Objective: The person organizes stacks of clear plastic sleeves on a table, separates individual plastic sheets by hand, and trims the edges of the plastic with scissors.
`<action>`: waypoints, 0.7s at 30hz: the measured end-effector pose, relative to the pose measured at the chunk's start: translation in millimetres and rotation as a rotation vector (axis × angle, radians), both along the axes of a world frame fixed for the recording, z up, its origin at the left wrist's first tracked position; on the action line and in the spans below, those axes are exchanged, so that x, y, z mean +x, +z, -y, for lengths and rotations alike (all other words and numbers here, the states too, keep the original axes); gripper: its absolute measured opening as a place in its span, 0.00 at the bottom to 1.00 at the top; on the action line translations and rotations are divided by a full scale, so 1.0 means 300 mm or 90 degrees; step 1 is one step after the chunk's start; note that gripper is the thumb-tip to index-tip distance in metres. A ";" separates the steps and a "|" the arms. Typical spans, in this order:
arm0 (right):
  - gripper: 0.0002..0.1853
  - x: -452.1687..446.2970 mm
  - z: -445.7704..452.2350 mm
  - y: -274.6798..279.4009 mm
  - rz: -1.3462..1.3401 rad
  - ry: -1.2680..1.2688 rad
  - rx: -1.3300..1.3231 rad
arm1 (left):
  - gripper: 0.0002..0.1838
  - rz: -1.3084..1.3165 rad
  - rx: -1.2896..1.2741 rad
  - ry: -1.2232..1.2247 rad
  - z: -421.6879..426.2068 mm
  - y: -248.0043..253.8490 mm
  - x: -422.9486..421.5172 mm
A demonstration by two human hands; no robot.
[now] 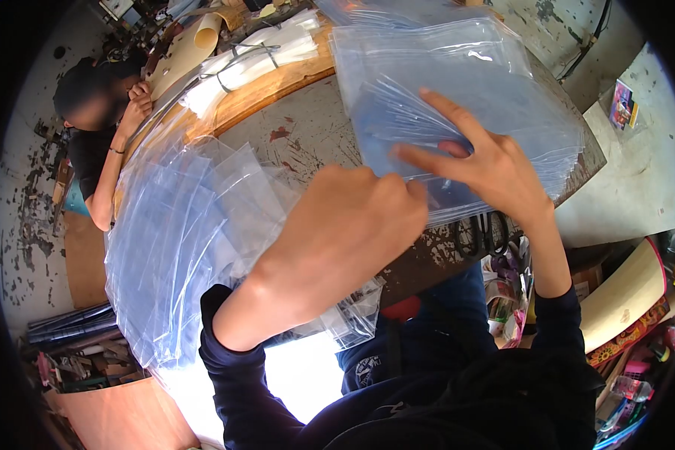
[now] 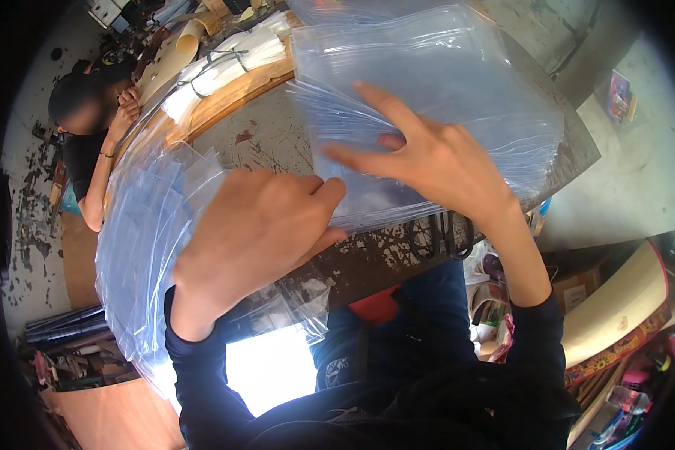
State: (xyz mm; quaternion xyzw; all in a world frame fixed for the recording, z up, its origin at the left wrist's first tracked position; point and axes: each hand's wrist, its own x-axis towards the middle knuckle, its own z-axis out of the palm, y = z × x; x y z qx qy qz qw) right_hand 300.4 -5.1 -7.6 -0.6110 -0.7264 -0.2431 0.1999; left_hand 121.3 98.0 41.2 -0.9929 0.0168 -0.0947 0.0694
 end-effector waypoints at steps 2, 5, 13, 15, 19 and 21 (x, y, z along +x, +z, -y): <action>0.21 0.014 0.006 -0.008 -0.022 -0.028 -0.034 | 0.15 -0.032 -0.018 -0.015 -0.018 -0.044 -0.003; 0.14 0.021 0.020 0.005 -0.001 -0.015 -0.068 | 0.13 -0.013 -0.011 0.007 -0.034 -0.086 0.020; 0.13 0.021 0.022 0.010 -0.053 0.043 -0.075 | 0.07 0.032 0.100 0.038 -0.032 -0.016 0.028; 0.14 0.015 0.024 0.016 -0.064 0.060 -0.082 | 0.07 0.060 0.106 0.058 -0.036 -0.012 0.035; 0.17 0.001 0.022 0.019 -0.023 0.019 -0.070 | 0.07 0.127 0.145 0.067 -0.053 -0.016 0.044; 0.18 0.003 0.021 0.015 0.000 -0.003 -0.085 | 0.07 0.137 0.150 0.067 -0.053 -0.017 0.045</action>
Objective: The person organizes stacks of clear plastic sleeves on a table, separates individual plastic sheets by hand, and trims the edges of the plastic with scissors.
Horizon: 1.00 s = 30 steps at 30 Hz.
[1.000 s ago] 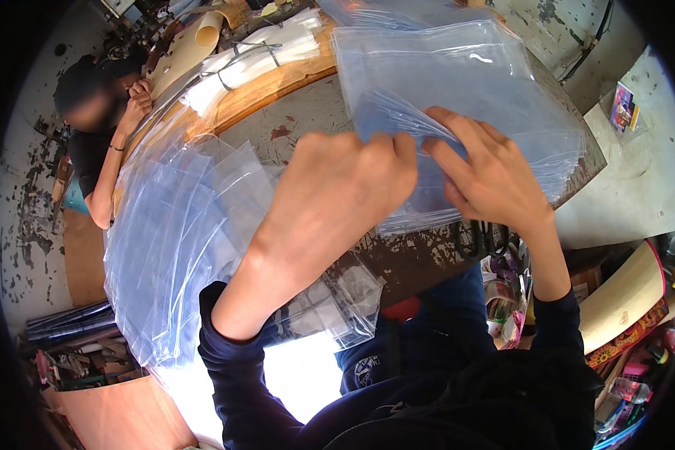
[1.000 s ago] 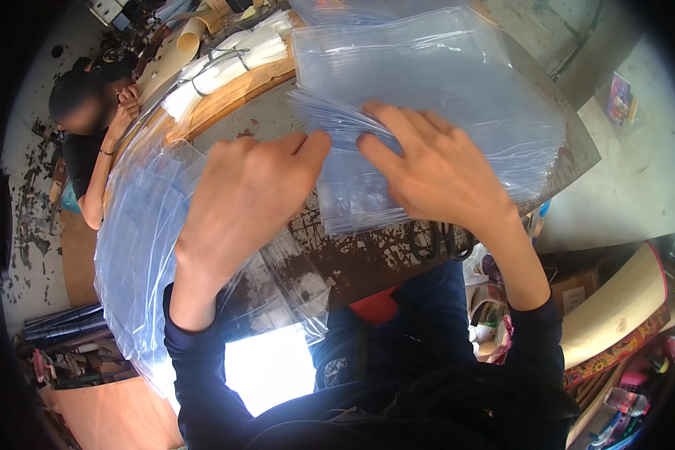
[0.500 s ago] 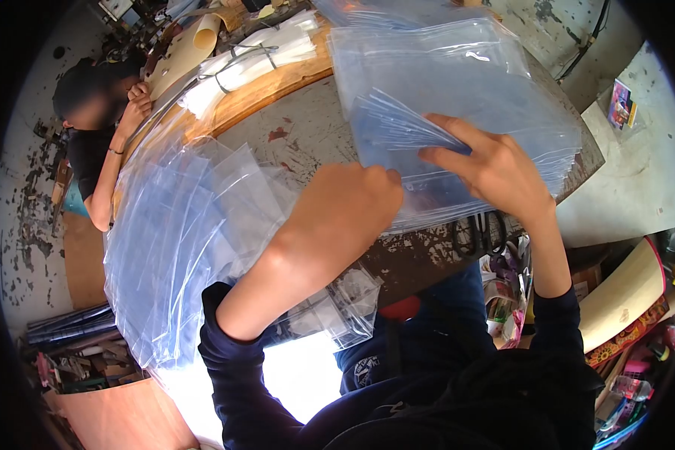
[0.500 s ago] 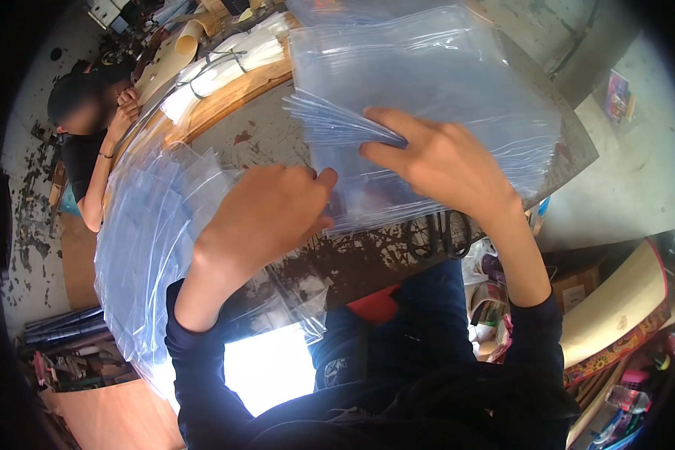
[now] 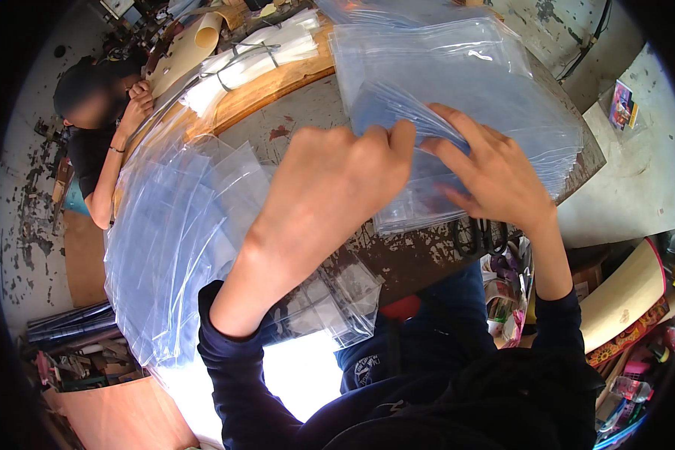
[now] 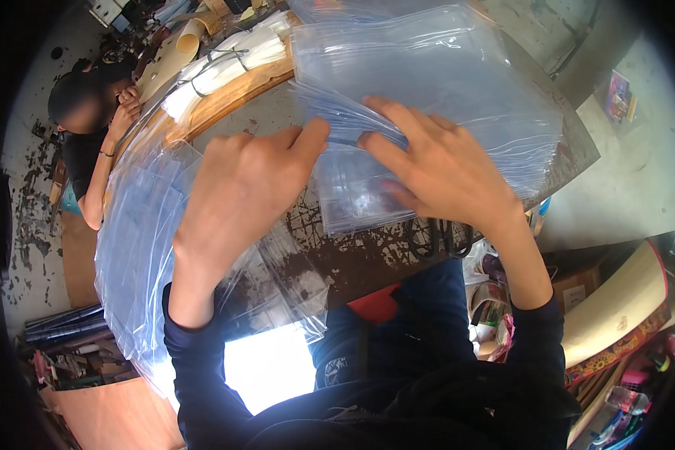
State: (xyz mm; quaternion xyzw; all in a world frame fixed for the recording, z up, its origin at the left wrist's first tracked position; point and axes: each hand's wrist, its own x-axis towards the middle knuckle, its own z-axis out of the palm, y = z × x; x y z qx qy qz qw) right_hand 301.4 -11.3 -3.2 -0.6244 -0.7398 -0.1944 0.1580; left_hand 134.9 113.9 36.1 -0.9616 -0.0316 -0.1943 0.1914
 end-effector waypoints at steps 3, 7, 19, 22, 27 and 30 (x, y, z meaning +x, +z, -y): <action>0.18 0.007 -0.002 -0.013 0.001 -0.029 0.001 | 0.07 0.039 0.005 0.028 0.044 0.019 -0.016; 0.25 -0.015 0.001 -0.001 -0.025 -0.060 0.003 | 0.10 -0.127 -0.150 -0.039 0.102 0.032 -0.038; 0.29 0.003 -0.004 -0.016 -0.033 -0.053 -0.005 | 0.07 -0.147 -0.037 -0.037 0.065 -0.034 -0.012; 0.31 0.010 0.001 -0.009 -0.055 0.001 0.000 | 0.07 -0.053 0.027 -0.021 0.053 -0.024 -0.003; 0.31 -0.001 0.010 -0.002 -0.072 0.003 -0.032 | 0.07 0.009 0.058 -0.030 0.036 -0.018 0.003; 0.32 0.000 0.009 -0.007 -0.091 0.000 -0.013 | 0.07 0.028 0.092 -0.021 0.041 -0.017 0.007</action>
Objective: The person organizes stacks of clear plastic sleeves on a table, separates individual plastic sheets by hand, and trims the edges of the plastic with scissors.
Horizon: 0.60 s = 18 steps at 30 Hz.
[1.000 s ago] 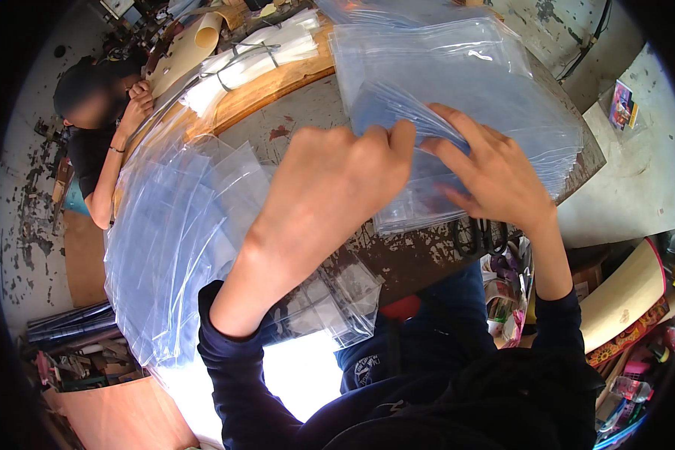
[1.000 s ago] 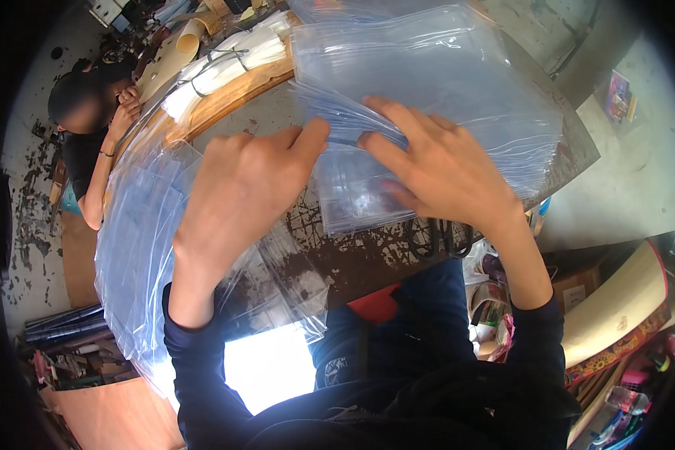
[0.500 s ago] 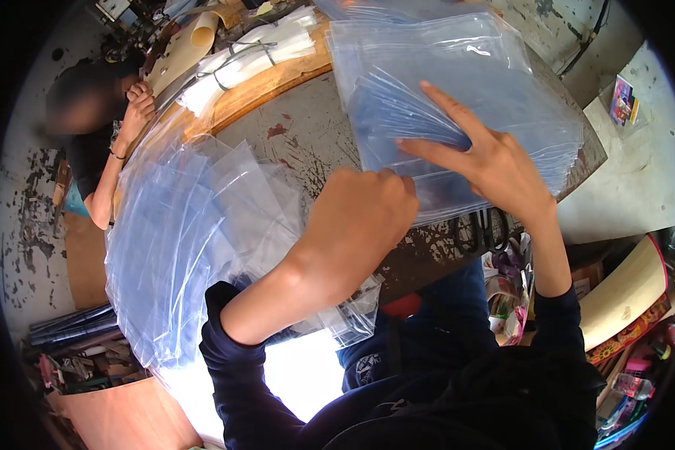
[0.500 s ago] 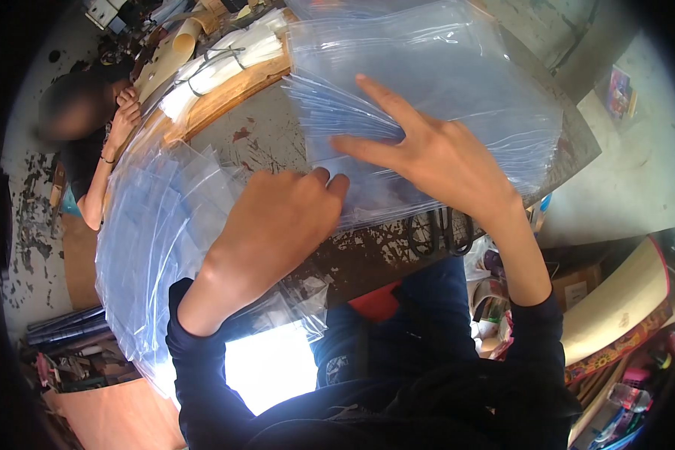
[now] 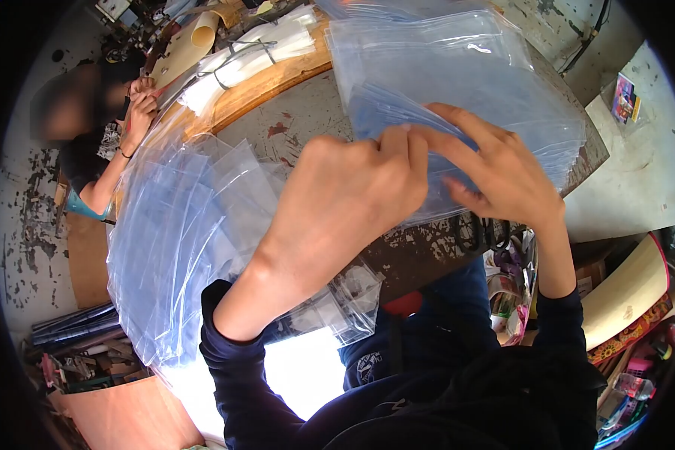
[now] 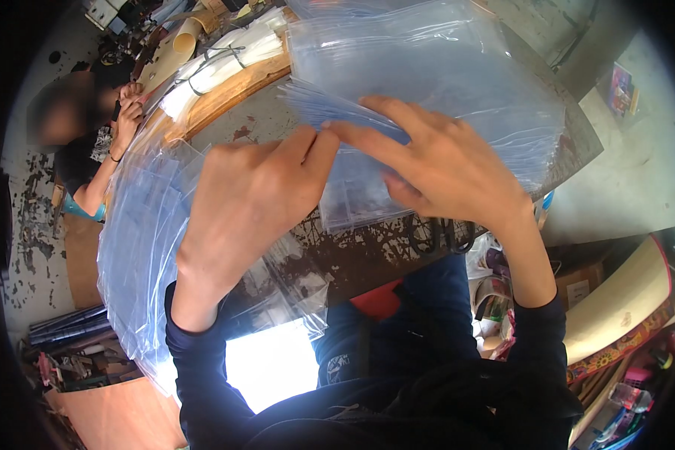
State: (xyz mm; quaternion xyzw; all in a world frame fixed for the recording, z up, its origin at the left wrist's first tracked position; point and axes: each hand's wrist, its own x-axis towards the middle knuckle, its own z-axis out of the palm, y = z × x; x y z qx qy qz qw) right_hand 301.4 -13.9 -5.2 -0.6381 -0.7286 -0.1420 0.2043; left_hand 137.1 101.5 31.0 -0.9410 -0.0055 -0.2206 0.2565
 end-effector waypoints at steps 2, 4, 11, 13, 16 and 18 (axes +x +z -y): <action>0.34 0.003 -0.005 -0.004 0.036 -0.014 0.044 | 0.08 0.016 -0.012 0.026 0.017 0.005 -0.003; 0.34 0.003 -0.002 -0.003 0.029 -0.021 0.041 | 0.08 -0.002 -0.050 0.005 0.050 0.040 -0.019; 0.25 0.014 -0.005 -0.002 0.026 0.020 0.057 | 0.07 -0.199 -0.124 -0.013 0.049 -0.090 -0.013; 0.25 0.019 0.005 0.003 0.012 0.002 0.030 | 0.08 -0.211 -0.157 -0.020 0.034 -0.088 -0.001; 0.24 0.031 0.011 -0.007 0.008 -0.008 0.010 | 0.08 -0.237 -0.202 -0.027 0.026 -0.045 -0.017; 0.22 0.031 0.011 -0.008 0.022 -0.001 0.017 | 0.09 -0.247 -0.214 -0.028 0.026 -0.025 -0.020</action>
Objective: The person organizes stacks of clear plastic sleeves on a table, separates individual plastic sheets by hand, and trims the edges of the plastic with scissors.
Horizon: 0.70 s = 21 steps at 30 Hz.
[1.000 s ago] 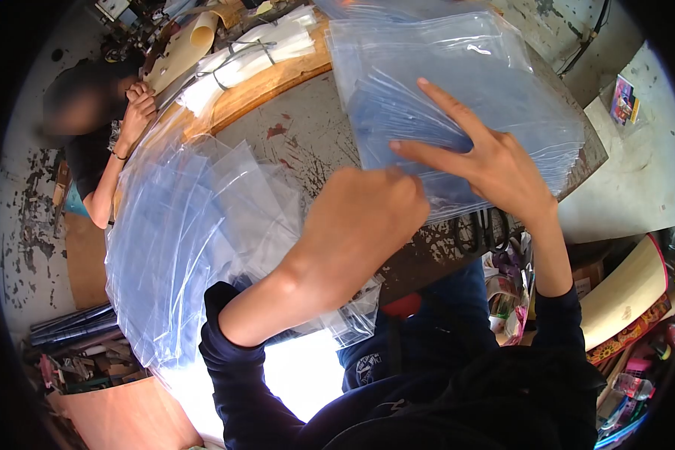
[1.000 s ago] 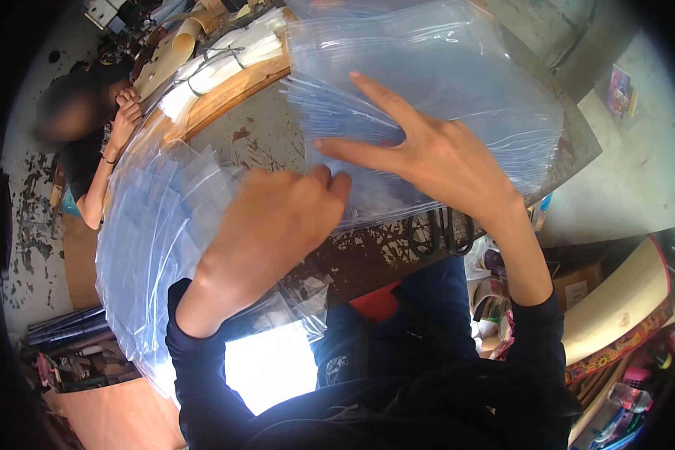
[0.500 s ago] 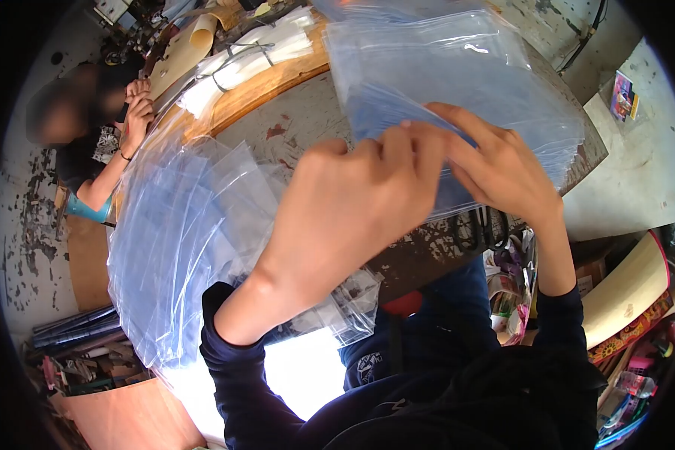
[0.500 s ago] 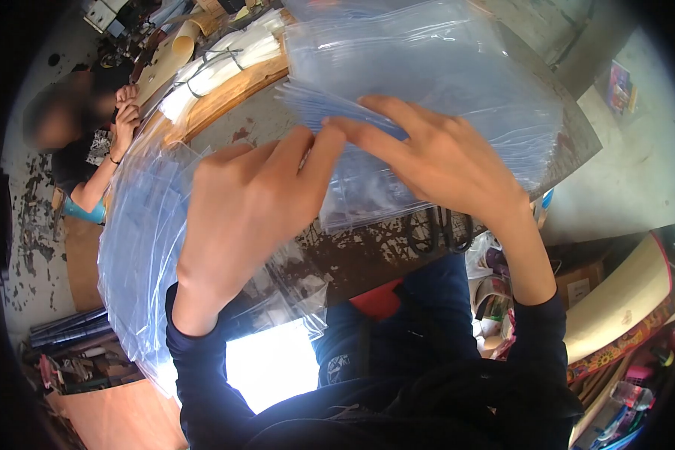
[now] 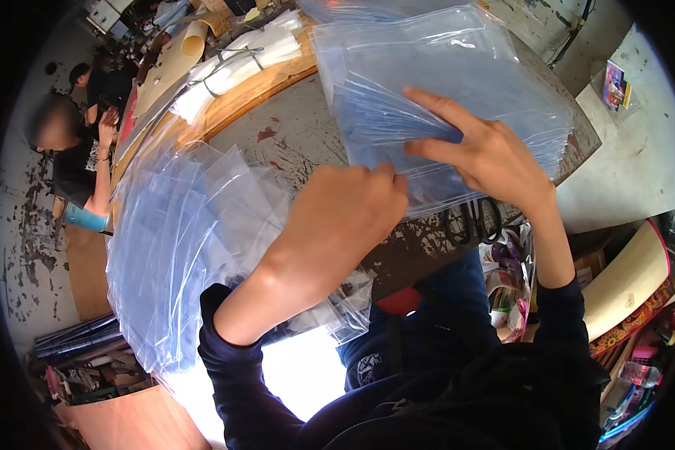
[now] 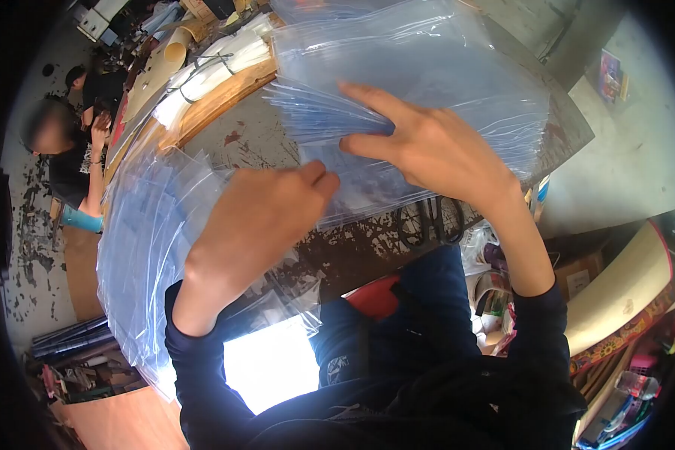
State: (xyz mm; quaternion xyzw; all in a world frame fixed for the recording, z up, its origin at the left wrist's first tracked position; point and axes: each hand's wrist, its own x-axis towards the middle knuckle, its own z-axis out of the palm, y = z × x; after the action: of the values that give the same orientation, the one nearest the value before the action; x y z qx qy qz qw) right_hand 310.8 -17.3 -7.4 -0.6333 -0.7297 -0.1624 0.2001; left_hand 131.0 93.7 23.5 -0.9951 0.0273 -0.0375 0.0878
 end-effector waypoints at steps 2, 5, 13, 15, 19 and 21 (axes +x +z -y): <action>0.19 -0.006 -0.001 0.008 0.031 -0.009 -0.012 | 0.08 0.145 0.113 0.004 -0.007 0.008 0.007; 0.18 -0.008 0.002 0.011 0.000 0.000 -0.030 | 0.08 0.166 0.148 0.024 -0.012 0.042 0.003; 0.28 -0.007 0.014 0.013 0.102 -0.001 0.009 | 0.07 0.289 0.158 -0.013 -0.057 0.041 0.021; 0.30 -0.006 0.016 0.003 0.134 -0.020 0.016 | 0.06 0.307 0.148 -0.020 -0.070 0.053 0.023; 0.32 -0.014 0.017 -0.009 -0.005 -0.071 0.002 | 0.10 0.273 -0.215 0.056 -0.167 0.106 0.001; 0.32 -0.011 0.009 -0.010 -0.056 -0.069 -0.021 | 0.19 0.232 -0.428 0.163 -0.245 0.124 -0.006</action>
State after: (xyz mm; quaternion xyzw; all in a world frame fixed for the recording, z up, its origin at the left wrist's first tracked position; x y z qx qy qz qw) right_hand 307.4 -20.1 -10.3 -0.6817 -0.6873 -0.1331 0.2128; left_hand 129.2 167.3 60.7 -0.9408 -0.1269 -0.2088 -0.2351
